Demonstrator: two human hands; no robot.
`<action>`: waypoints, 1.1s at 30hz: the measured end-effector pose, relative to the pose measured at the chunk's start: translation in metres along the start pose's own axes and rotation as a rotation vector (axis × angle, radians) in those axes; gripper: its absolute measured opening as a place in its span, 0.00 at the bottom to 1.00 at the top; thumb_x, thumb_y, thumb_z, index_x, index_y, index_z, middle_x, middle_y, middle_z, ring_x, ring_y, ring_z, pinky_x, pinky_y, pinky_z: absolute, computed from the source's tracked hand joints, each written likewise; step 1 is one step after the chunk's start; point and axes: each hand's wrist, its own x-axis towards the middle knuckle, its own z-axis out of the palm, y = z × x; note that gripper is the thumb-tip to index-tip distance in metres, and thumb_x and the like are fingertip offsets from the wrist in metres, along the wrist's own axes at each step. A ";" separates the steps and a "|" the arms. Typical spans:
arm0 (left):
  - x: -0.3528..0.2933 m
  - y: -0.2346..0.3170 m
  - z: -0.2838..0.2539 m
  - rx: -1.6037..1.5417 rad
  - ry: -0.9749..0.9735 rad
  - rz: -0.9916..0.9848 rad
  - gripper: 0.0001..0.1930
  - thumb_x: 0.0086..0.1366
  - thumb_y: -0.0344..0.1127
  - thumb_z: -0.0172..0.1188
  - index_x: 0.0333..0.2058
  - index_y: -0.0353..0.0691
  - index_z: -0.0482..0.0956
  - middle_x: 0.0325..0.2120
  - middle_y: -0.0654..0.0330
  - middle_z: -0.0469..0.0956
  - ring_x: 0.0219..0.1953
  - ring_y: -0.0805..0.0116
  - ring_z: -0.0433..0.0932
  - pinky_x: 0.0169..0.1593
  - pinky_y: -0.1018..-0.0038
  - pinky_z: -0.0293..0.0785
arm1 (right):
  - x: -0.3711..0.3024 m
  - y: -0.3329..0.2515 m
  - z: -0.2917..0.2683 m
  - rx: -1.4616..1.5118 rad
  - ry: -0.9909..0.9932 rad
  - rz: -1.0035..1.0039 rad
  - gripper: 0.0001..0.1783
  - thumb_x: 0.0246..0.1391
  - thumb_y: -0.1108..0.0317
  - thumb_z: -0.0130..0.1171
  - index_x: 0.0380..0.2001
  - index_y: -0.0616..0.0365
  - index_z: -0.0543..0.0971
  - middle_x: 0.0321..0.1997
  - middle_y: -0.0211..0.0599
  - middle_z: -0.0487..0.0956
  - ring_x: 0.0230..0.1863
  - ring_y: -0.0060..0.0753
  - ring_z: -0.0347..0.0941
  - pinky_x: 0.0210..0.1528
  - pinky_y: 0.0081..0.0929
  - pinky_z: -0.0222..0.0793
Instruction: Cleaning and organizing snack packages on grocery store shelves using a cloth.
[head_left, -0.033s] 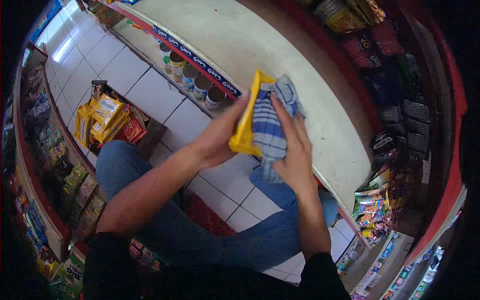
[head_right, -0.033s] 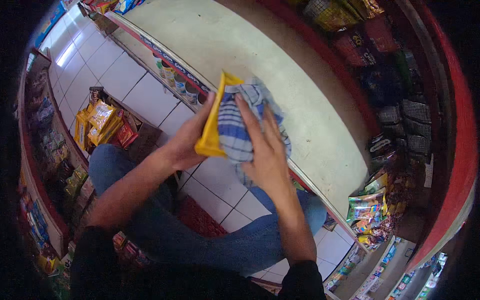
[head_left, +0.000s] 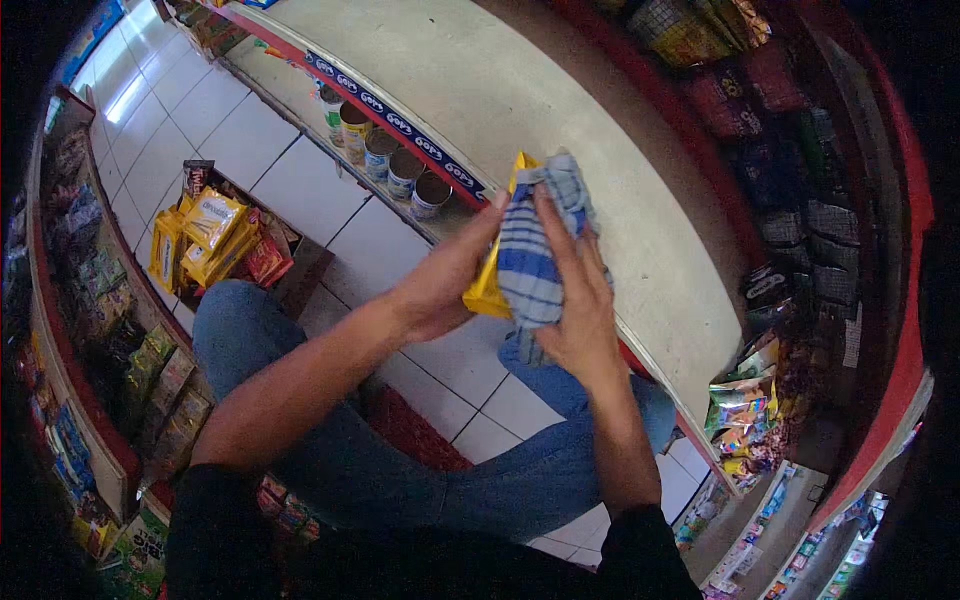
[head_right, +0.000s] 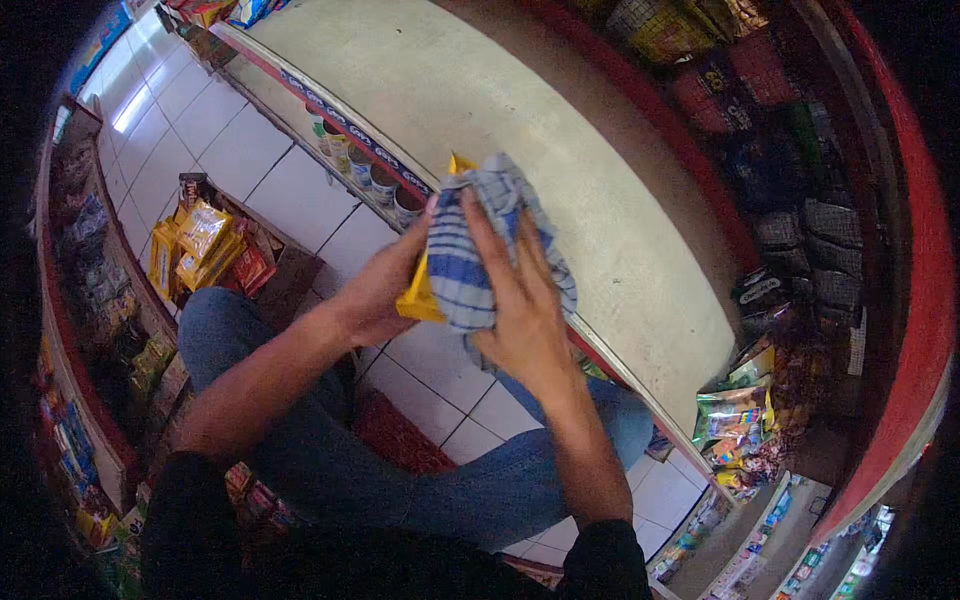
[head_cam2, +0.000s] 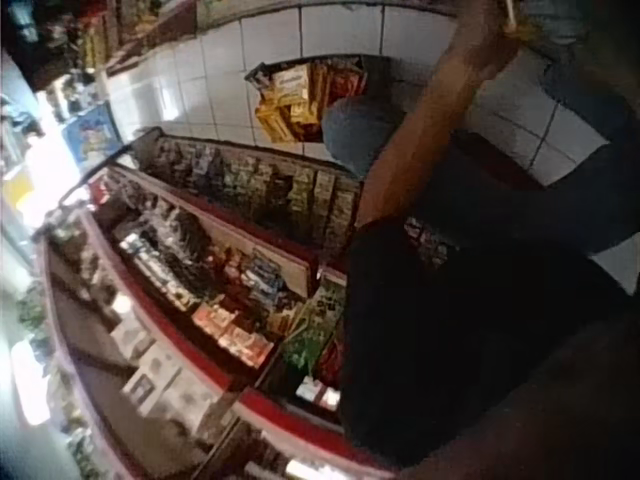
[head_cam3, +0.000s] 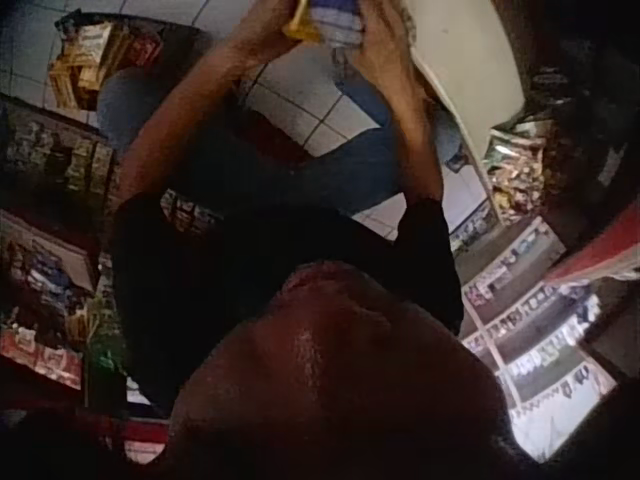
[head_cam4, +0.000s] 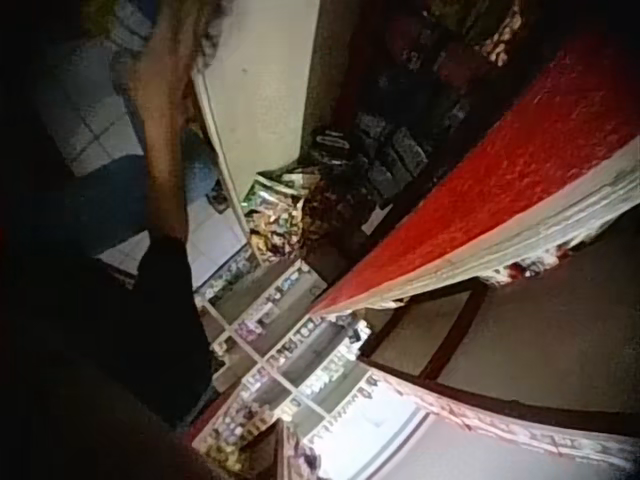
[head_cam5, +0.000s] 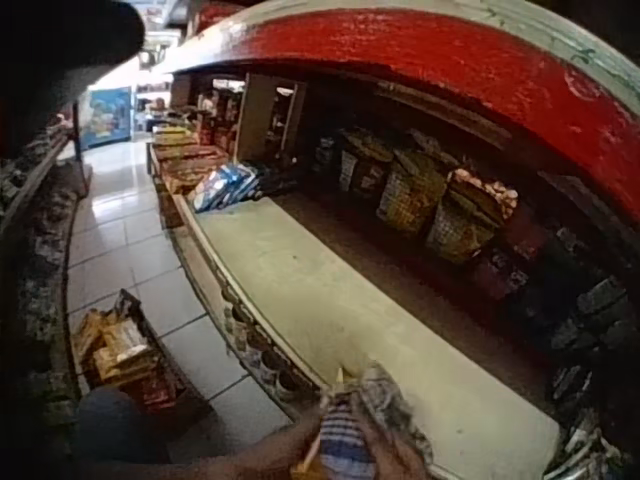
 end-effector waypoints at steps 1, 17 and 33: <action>-0.002 -0.007 0.002 0.054 0.082 -0.034 0.26 0.72 0.53 0.42 0.59 0.42 0.67 0.54 0.58 0.74 0.53 0.66 0.75 0.60 0.66 0.69 | -0.001 -0.005 0.005 0.045 -0.024 0.036 0.51 0.30 0.82 0.68 0.63 0.38 0.68 0.67 0.51 0.64 0.68 0.53 0.59 0.69 0.46 0.55; -0.002 0.022 0.002 0.321 -0.003 -0.042 0.31 0.65 0.47 0.59 0.61 0.42 0.60 0.51 0.59 0.73 0.46 0.70 0.78 0.52 0.72 0.74 | 0.008 0.019 -0.034 -0.134 0.006 -0.027 0.36 0.28 0.87 0.62 0.48 0.52 0.79 0.53 0.44 0.77 0.59 0.47 0.70 0.60 0.35 0.67; -0.006 0.018 0.006 0.555 0.023 -0.008 0.29 0.61 0.32 0.62 0.59 0.38 0.62 0.49 0.58 0.76 0.43 0.72 0.79 0.48 0.72 0.77 | 0.009 0.030 -0.048 -0.113 0.152 -0.063 0.32 0.32 0.83 0.63 0.47 0.50 0.81 0.48 0.39 0.80 0.53 0.46 0.71 0.57 0.34 0.65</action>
